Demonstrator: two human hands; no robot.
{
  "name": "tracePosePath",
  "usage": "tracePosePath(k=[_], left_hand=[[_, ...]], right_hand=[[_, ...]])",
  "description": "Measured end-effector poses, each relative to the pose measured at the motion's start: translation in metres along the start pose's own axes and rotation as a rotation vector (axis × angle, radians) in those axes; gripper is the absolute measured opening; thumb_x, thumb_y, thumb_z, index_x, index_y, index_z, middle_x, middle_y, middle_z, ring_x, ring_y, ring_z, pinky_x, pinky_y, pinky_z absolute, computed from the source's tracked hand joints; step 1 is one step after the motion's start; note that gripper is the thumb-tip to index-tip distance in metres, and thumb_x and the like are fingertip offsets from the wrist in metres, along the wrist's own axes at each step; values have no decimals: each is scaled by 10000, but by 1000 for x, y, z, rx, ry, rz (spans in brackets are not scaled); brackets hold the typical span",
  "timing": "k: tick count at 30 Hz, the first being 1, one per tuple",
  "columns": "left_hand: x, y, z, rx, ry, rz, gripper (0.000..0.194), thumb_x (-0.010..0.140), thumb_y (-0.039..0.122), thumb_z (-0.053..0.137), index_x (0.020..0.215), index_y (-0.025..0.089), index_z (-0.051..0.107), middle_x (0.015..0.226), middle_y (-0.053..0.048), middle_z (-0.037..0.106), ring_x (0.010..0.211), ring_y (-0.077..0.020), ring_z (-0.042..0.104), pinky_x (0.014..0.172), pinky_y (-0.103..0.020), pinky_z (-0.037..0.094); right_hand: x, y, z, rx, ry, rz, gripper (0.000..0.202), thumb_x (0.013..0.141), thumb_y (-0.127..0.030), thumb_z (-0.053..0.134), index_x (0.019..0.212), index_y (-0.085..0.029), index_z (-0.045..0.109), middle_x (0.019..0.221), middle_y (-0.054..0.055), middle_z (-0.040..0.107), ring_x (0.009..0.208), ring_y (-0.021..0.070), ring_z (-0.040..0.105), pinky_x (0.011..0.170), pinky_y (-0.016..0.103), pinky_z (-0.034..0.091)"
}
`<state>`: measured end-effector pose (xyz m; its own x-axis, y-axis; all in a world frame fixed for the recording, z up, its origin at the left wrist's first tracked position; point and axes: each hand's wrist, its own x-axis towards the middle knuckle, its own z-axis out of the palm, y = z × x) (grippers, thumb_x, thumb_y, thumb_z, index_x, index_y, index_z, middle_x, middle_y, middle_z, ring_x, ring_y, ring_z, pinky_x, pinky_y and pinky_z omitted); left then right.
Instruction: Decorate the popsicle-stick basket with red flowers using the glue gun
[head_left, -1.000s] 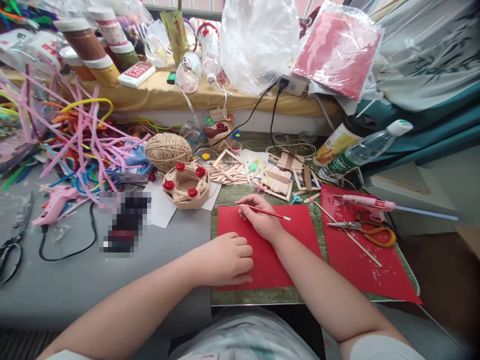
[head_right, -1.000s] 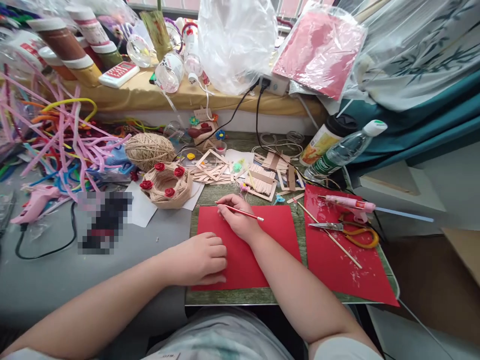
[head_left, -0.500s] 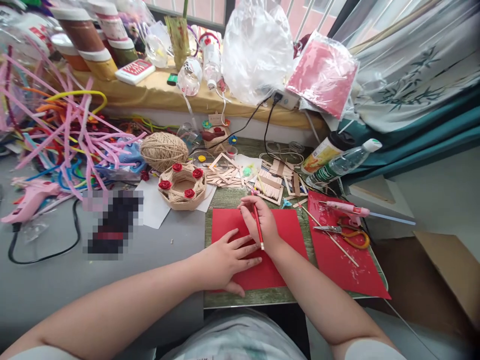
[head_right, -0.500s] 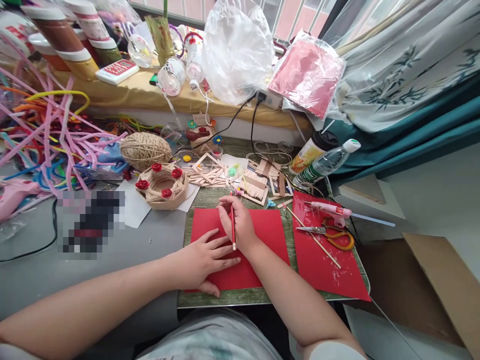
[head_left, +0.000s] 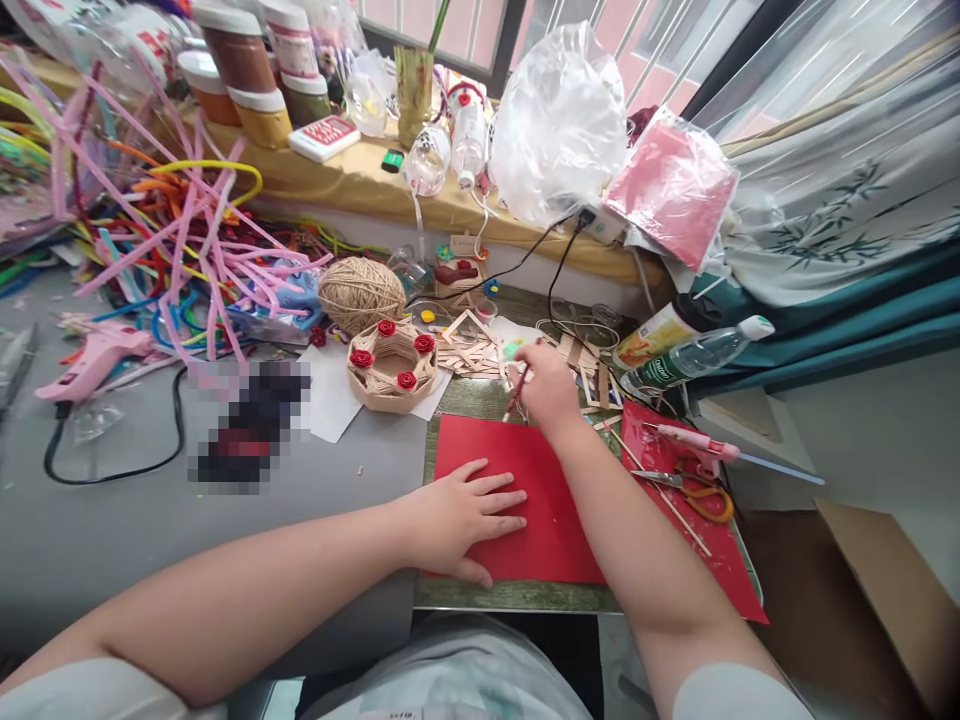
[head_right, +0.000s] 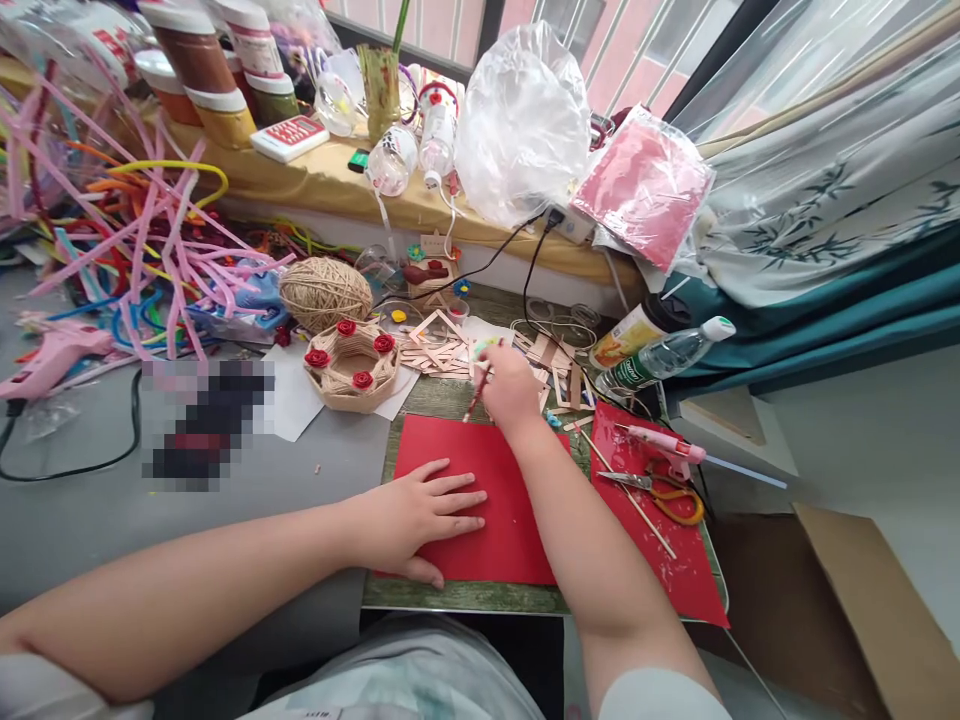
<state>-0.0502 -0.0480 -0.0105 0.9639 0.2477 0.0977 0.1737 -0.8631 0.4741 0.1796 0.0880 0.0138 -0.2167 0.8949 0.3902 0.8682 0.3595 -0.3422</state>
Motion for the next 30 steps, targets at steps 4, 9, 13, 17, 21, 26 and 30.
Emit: tracePosePath(k=[4, 9, 13, 17, 21, 26, 30], left_hand=[[1, -2, 4, -6, 24, 4, 713, 1007, 624, 546, 1599, 233, 482, 1700, -114, 405, 1607, -371, 318, 1314, -647, 174], [2, -2, 7, 1, 61, -6, 581, 1054, 519, 520, 1579, 270, 516, 1675, -87, 455, 1595, -336, 358, 1315, -619, 216], [2, -2, 7, -10, 65, 0, 617, 1033, 541, 553, 1583, 265, 511, 1672, -92, 459, 1593, -345, 359, 1316, -626, 213], [2, 0, 3, -8, 39, -7, 606, 1036, 521, 551, 1577, 251, 518, 1678, -93, 448, 1593, -349, 358, 1315, -628, 220], [1, 1, -1, -12, 35, -14, 610, 1038, 521, 546, 1582, 248, 513, 1676, -99, 450, 1589, -351, 364, 1308, -638, 235], [0, 1, -3, -34, 37, -12, 605, 1047, 540, 519, 1576, 247, 522, 1667, -96, 466, 1587, -346, 370, 1308, -634, 244], [0, 0, -1, -20, 43, -8, 599, 1033, 531, 557, 1558, 242, 544, 1659, -96, 478, 1582, -339, 382, 1313, -608, 248]], right_hand=[[-12, 33, -18, -3, 1, 275, 69, 880, -288, 677, 899, -223, 691, 838, 61, 712, 752, 237, 608, 698, 331, 428], [-9, 45, -11, 1, -93, 239, 78, 841, -253, 698, 912, -229, 717, 913, 51, 752, 781, 220, 634, 706, 317, 429], [5, 37, -3, -20, -124, 187, 105, 831, -221, 705, 934, -219, 721, 911, 58, 745, 808, 229, 633, 718, 320, 429], [15, 20, 5, -28, -152, 119, 86, 851, -263, 742, 917, -219, 707, 888, 61, 732, 815, 238, 624, 741, 330, 429], [14, 2, 17, -62, -174, 76, 96, 861, -271, 755, 916, -217, 698, 899, 88, 733, 883, 273, 624, 782, 353, 437], [13, -3, 24, -48, -180, 75, 151, 856, -98, 619, 929, -203, 699, 929, 104, 745, 913, 281, 636, 788, 355, 443], [9, -2, 10, -32, -141, 110, 292, 793, -7, 526, 951, -194, 685, 913, 100, 735, 874, 270, 641, 762, 351, 442]])
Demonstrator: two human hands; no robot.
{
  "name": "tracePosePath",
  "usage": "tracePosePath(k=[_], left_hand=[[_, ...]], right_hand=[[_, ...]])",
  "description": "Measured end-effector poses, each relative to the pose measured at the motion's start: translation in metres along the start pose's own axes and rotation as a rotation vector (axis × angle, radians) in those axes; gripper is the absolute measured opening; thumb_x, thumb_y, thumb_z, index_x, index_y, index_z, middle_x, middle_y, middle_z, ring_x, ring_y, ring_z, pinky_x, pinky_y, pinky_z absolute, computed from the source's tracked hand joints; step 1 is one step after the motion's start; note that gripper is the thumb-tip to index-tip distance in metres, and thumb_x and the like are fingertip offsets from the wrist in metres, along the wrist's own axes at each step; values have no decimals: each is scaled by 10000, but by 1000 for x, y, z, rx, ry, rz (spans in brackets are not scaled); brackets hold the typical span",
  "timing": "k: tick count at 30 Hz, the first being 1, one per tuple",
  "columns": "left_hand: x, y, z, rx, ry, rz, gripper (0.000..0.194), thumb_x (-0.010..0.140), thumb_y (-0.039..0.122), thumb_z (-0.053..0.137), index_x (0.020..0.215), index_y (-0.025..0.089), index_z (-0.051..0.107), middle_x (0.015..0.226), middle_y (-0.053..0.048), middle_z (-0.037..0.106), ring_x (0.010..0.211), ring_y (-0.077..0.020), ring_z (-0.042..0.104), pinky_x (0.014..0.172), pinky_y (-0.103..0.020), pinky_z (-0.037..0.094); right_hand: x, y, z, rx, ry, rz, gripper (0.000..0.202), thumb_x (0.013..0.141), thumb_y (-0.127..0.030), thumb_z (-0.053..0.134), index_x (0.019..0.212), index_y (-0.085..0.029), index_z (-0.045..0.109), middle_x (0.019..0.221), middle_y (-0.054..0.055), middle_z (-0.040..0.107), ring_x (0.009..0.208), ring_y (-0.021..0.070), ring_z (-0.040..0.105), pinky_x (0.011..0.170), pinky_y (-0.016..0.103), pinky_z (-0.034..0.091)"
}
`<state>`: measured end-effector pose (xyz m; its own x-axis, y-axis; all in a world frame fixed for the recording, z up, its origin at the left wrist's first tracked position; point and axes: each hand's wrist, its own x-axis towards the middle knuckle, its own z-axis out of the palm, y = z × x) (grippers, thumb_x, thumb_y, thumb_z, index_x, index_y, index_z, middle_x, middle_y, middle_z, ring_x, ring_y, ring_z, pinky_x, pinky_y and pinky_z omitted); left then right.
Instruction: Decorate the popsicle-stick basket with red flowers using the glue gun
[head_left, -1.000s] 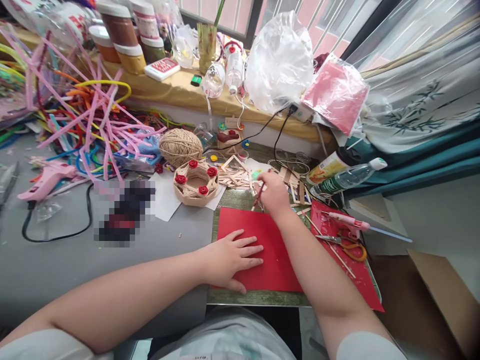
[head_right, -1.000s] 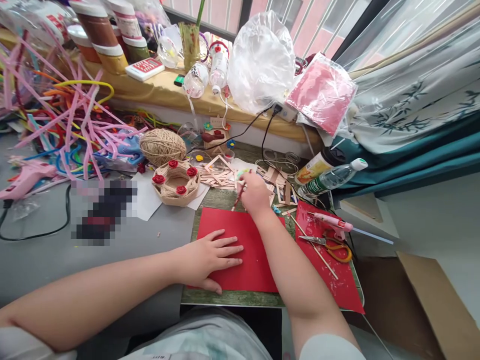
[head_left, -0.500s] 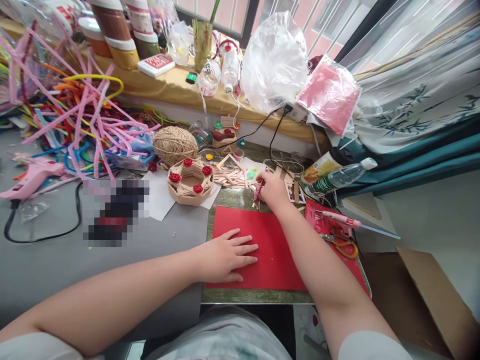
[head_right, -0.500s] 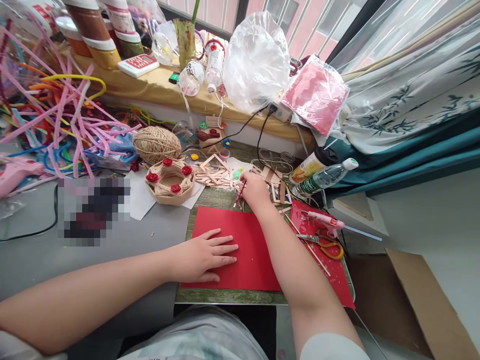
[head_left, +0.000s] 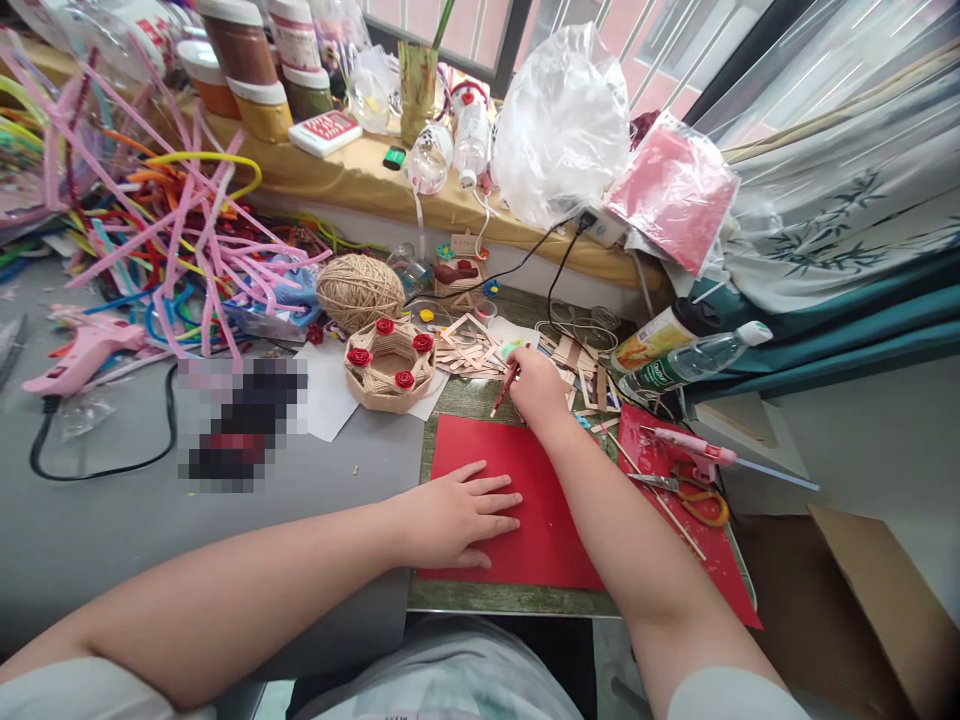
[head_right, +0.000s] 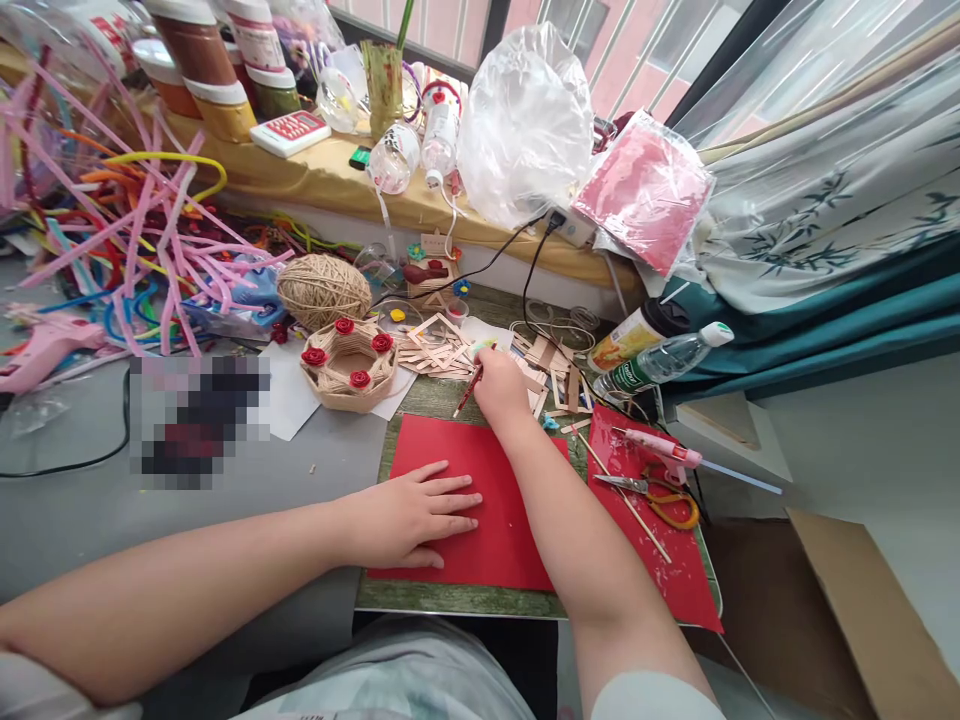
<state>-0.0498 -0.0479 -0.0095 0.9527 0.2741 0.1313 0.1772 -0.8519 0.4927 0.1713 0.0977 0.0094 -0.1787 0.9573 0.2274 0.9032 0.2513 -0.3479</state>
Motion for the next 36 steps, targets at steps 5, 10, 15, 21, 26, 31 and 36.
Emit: tracePosePath(k=[5, 10, 15, 21, 26, 31, 36], left_hand=[[0, -2, 3, 74, 56, 23, 606, 1031, 537, 565, 1523, 184, 565, 1627, -130, 519, 1542, -328, 427, 1311, -530, 264], [0, 5, 0, 176, 112, 19, 587, 960, 522, 686, 1421, 165, 618, 1330, -160, 675, 1240, -322, 604, 1172, -484, 390], [1, 18, 1, 293, 60, -168, 664, 881, 582, 756, 1340, 120, 627, 1260, -180, 680, 1157, -356, 613, 1027, -493, 443], [-1, 20, 7, 324, 52, -394, 1093, 892, 792, 583, 1617, 1, 371, 1686, -296, 346, 1555, -478, 334, 1280, -573, 188], [3, 24, 4, 340, -48, -428, 1071, 928, 792, 522, 1626, -7, 373, 1686, -309, 331, 1574, -484, 318, 1288, -564, 218], [5, 25, 7, 395, -23, -448, 963, 962, 740, 521, 1590, 13, 456, 1652, -292, 414, 1544, -447, 388, 1261, -557, 284], [4, 23, 8, 374, 12, -481, 960, 935, 775, 526, 1579, 65, 490, 1645, -278, 433, 1509, -458, 423, 1223, -562, 332]], right_hand=[[-53, -8, -24, 210, 60, -78, 191, 871, -99, 580, 956, -249, 662, 934, 53, 716, 890, 254, 658, 824, 365, 494], [-115, -12, -22, 260, -99, -239, 216, 926, -104, 575, 956, -287, 685, 904, 66, 687, 875, 276, 629, 823, 427, 511], [-134, -8, -8, 391, -159, -247, 154, 983, -166, 603, 1033, -287, 685, 1011, 85, 704, 941, 275, 638, 857, 454, 541], [-138, -7, 0, 453, -97, -289, 161, 994, -140, 597, 1038, -279, 665, 998, 71, 719, 944, 256, 646, 854, 433, 558], [-137, -7, -2, 478, -69, -322, 261, 983, -104, 599, 1153, -291, 667, 1037, 64, 740, 942, 243, 665, 865, 428, 560], [-137, -4, -3, 537, -92, -324, 308, 1003, -120, 571, 1227, -311, 662, 1085, 66, 747, 980, 246, 676, 897, 447, 562], [-144, -3, -3, 497, -107, -241, 337, 1059, -213, 526, 1358, -325, 634, 1137, 76, 748, 1045, 260, 681, 942, 465, 557]])
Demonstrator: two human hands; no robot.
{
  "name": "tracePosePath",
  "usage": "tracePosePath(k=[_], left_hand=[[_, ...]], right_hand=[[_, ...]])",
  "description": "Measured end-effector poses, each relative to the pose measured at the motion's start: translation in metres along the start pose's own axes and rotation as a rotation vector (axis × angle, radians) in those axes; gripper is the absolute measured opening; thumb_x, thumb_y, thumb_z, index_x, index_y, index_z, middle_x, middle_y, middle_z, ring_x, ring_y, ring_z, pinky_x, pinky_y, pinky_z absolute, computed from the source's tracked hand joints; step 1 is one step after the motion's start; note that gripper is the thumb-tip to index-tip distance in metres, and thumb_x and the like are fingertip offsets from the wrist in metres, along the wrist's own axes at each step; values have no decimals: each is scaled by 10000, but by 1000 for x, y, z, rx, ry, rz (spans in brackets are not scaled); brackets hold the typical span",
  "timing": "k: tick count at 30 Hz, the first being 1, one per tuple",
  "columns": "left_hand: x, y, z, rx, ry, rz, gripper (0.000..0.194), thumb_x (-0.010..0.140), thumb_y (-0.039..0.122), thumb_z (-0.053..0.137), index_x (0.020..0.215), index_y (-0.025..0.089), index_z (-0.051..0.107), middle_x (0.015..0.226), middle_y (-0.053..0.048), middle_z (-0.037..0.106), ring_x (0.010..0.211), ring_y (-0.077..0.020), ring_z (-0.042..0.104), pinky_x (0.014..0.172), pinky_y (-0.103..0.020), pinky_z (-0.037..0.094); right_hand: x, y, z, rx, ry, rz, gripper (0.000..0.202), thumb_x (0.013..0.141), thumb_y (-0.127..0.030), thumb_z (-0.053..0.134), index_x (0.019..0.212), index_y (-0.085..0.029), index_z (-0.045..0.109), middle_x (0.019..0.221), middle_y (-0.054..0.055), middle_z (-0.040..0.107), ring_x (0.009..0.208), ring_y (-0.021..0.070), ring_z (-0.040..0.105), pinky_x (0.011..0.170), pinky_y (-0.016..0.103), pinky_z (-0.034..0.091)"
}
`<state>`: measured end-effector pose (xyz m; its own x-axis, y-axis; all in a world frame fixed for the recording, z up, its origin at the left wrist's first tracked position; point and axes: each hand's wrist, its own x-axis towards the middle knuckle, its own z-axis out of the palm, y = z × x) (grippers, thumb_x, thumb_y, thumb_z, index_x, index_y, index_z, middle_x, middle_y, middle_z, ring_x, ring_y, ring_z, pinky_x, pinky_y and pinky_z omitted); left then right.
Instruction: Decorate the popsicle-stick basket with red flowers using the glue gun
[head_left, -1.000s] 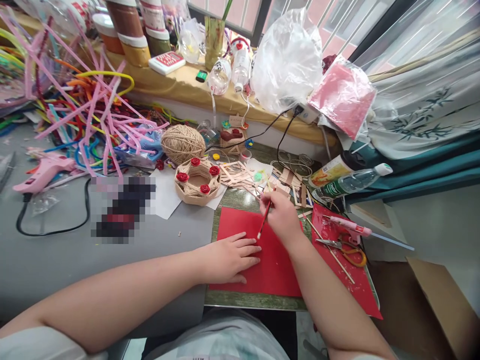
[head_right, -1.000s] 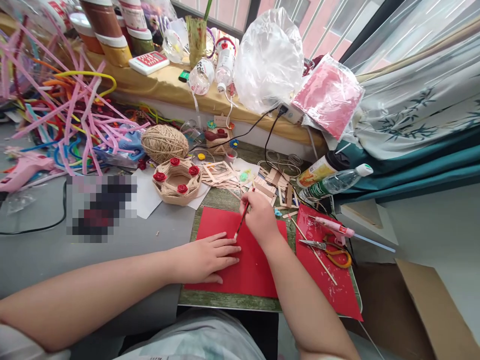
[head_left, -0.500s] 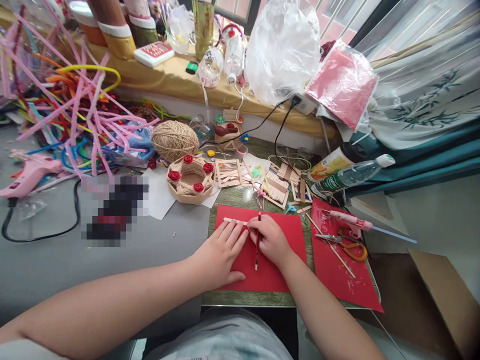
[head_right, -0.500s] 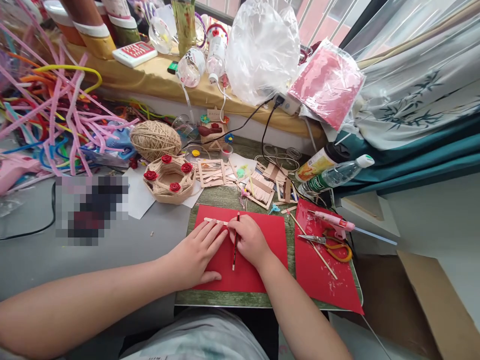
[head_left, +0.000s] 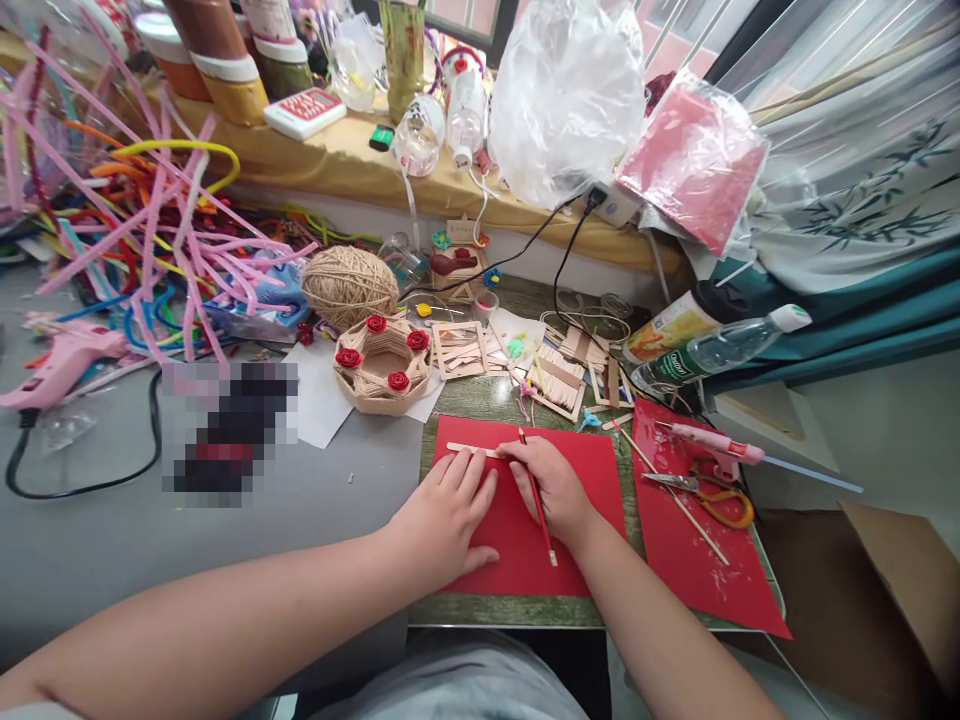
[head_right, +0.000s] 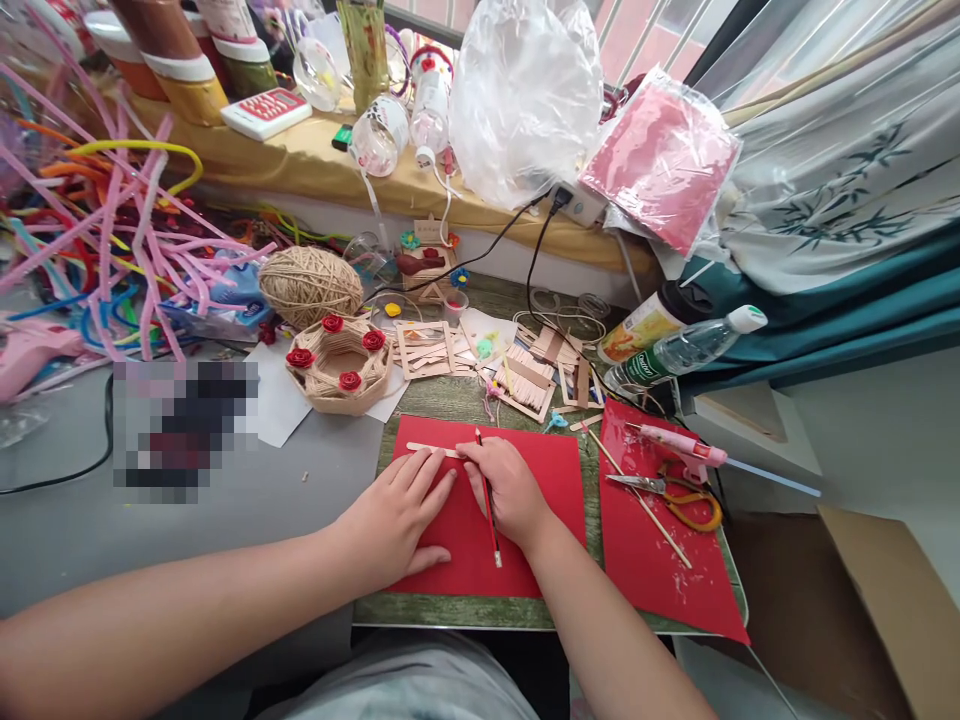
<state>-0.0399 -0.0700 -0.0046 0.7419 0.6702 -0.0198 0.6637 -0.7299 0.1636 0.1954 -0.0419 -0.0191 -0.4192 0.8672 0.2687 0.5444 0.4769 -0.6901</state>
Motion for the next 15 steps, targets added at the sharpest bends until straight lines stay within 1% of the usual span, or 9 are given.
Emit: tracePosePath(k=[1, 3, 5, 6, 7, 9, 11, 13, 15], left_hand=[[0, 0, 0, -7, -2, -8, 955, 934, 772, 530, 1584, 73, 485, 1651, -278, 424, 1515, -466, 412, 1228, -581, 318], [0, 0, -1, -19, -11, -18, 947, 936, 761, 540, 1599, 88, 471, 1664, -279, 403, 1527, -483, 389, 1239, -627, 280], [-1, 1, -1, -25, -15, -18, 945, 935, 758, 544, 1608, 99, 463, 1674, -274, 388, 1543, -500, 358, 1250, -662, 239], [-1, 1, -1, -27, -14, -19, 949, 932, 761, 545, 1610, 101, 462, 1679, -270, 381, 1551, -506, 339, 1255, -667, 226], [0, 1, -1, -27, -12, -21, 956, 928, 765, 548, 1611, 101, 461, 1682, -268, 376, 1558, -513, 325, 1259, -665, 220], [0, 2, -1, -29, -14, -36, 970, 915, 773, 562, 1611, 105, 464, 1681, -270, 376, 1559, -526, 316, 1254, -662, 230], [1, 3, -1, -35, -22, -62, 974, 901, 779, 578, 1608, 118, 473, 1670, -274, 393, 1549, -529, 337, 1238, -661, 261], [2, 2, 0, -46, -22, -80, 961, 897, 785, 579, 1600, 136, 490, 1665, -270, 405, 1546, -522, 349, 1229, -661, 277], [3, 0, 0, -56, -11, -83, 935, 898, 787, 574, 1586, 156, 515, 1666, -264, 408, 1549, -513, 351, 1231, -652, 279]], right_hand=[[1, -3, -2, 11, 20, 33, 345, 1069, -240, 521, 1388, -326, 620, 1150, 75, 748, 1055, 259, 684, 949, 460, 557], [7, -11, -6, 57, 75, 103, 310, 1089, -291, 501, 1362, -318, 646, 1155, 72, 746, 1070, 254, 687, 969, 448, 549], [20, -21, -9, 111, 125, 174, 253, 1096, -342, 500, 1216, -299, 718, 1130, 69, 743, 1082, 252, 685, 994, 439, 532], [28, -24, -8, 154, 152, 222, 235, 1092, -368, 516, 1155, -289, 727, 1111, 68, 741, 1074, 250, 685, 991, 430, 529], [37, -25, -6, 224, 175, 273, 211, 1080, -395, 545, 1122, -282, 718, 1069, 60, 738, 1023, 240, 689, 947, 410, 540], [53, -24, 3, 417, 234, 378, 175, 1033, -441, 632, 1072, -275, 673, 931, 25, 710, 838, 201, 670, 792, 353, 547], [64, -16, 16, 569, 277, 435, 213, 976, -463, 714, 972, -260, 649, 821, -4, 668, 713, 169, 615, 685, 311, 512], [67, -8, 27, 647, 308, 467, 243, 945, -471, 749, 919, -253, 647, 766, -16, 644, 661, 154, 579, 637, 294, 487], [64, -1, 33, 684, 309, 478, 229, 939, -468, 758, 934, -255, 673, 794, -12, 656, 690, 157, 599, 658, 295, 500]])
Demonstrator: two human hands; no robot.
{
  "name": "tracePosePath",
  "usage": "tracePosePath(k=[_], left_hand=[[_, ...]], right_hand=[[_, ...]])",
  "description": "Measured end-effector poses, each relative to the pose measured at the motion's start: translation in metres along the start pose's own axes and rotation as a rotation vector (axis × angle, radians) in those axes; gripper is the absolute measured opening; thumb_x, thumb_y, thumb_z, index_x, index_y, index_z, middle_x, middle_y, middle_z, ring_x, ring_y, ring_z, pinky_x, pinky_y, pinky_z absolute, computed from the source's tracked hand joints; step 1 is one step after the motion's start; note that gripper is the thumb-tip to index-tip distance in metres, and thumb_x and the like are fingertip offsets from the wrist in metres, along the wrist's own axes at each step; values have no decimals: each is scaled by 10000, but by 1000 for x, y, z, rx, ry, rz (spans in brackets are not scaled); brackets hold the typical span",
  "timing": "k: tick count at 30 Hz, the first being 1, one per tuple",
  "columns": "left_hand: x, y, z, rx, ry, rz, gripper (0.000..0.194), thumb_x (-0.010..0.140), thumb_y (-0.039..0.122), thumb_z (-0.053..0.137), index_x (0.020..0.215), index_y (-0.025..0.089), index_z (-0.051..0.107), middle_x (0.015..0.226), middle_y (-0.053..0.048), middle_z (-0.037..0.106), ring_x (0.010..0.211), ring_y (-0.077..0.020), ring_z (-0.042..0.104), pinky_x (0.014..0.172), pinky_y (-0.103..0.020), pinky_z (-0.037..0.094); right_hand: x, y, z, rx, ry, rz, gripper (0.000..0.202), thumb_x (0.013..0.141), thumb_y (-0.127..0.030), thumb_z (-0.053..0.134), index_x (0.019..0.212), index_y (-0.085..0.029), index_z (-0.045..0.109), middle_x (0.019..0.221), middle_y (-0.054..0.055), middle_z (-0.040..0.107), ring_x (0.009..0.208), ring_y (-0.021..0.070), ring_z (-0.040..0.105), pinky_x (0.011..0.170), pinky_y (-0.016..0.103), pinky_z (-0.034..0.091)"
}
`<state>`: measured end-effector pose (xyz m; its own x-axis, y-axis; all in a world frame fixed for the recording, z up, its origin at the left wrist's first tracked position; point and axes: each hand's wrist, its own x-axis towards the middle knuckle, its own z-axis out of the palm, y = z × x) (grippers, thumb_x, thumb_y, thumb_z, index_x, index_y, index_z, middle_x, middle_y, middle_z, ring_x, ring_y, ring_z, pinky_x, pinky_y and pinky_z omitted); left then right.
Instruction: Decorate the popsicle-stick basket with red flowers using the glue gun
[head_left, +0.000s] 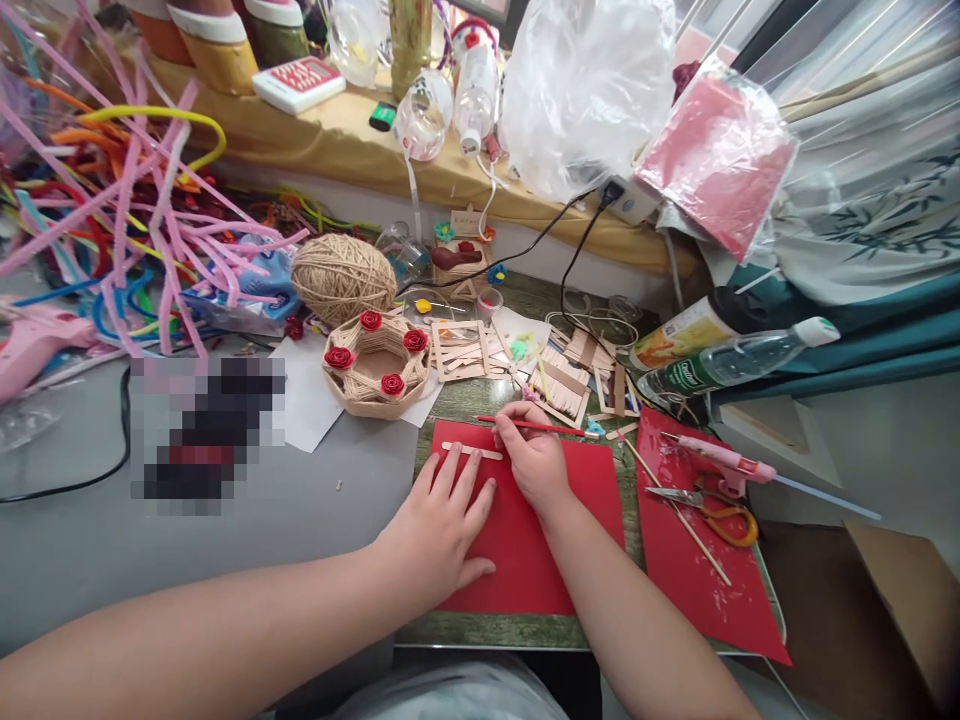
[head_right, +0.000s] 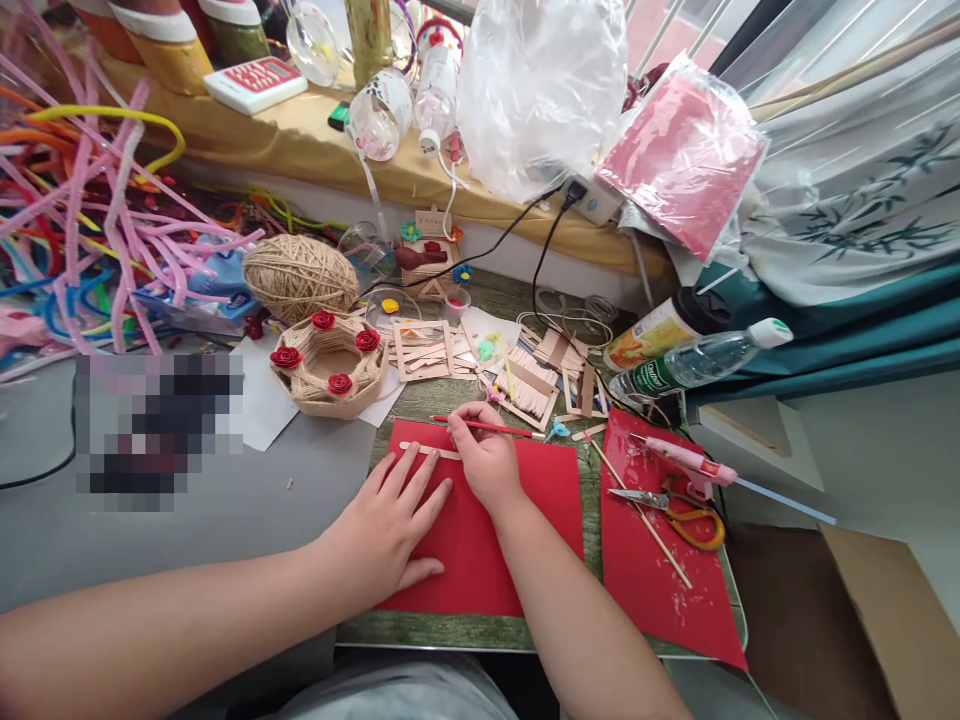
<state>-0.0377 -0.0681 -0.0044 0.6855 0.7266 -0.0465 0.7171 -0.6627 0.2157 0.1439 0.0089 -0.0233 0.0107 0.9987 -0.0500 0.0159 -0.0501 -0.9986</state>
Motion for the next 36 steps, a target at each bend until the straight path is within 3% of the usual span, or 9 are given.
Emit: tracePosePath(k=[3, 7, 12, 17, 22, 28, 36], left_hand=[[2, -3, 0, -4, 20, -1, 895, 900, 780, 582, 1566, 183, 545, 1663, -257, 416, 1548, -511, 354, 1231, -643, 277], [2, -5, -3, 5, 20, -2, 881, 900, 787, 576, 1559, 202, 553, 1666, -252, 416, 1534, -511, 378, 1213, -633, 293], [3, -6, -5, 27, -14, 17, 872, 935, 767, 545, 1573, 173, 525, 1659, -280, 409, 1544, -443, 402, 1200, -571, 340], [5, -5, -6, 37, -26, 26, 881, 921, 758, 579, 1560, 153, 535, 1658, -278, 411, 1523, -471, 422, 1174, -570, 381], [5, -5, -6, 18, -33, 28, 870, 928, 758, 565, 1558, 159, 535, 1660, -279, 407, 1518, -473, 427, 1163, -577, 388], [5, -9, -3, -28, -22, 0, 886, 896, 765, 613, 1567, 195, 520, 1692, -268, 358, 1567, -462, 348, 1211, -582, 325], [6, -13, 1, -64, 15, 3, 826, 896, 743, 636, 1529, 220, 550, 1715, -259, 311, 1593, -476, 281, 1256, -614, 241]], right_hand=[[-2, 5, -4, 44, -26, 18, 213, 963, -475, 730, 969, -263, 716, 885, 5, 681, 781, 172, 651, 723, 309, 534], [0, 4, -7, 55, -24, 23, 190, 982, -459, 715, 965, -269, 708, 791, -16, 643, 691, 148, 592, 660, 285, 494], [3, 2, -8, -20, -42, -19, 165, 966, -423, 745, 956, -263, 704, 867, 0, 669, 752, 153, 602, 694, 287, 499], [1, -1, -11, -36, -103, 42, 221, 953, -470, 747, 1028, -262, 758, 954, 40, 727, 853, 203, 676, 751, 328, 564], [-2, -1, -8, -27, -62, -14, 205, 951, -467, 747, 953, -266, 707, 920, 18, 690, 823, 189, 666, 776, 331, 577], [1, 1, -10, -99, -64, -53, 284, 1020, -517, 626, 942, -262, 725, 860, 17, 669, 797, 190, 639, 774, 330, 550], [4, 0, -12, -53, -95, -46, 268, 1022, -490, 641, 924, -259, 736, 779, -1, 638, 738, 174, 591, 741, 319, 500]])
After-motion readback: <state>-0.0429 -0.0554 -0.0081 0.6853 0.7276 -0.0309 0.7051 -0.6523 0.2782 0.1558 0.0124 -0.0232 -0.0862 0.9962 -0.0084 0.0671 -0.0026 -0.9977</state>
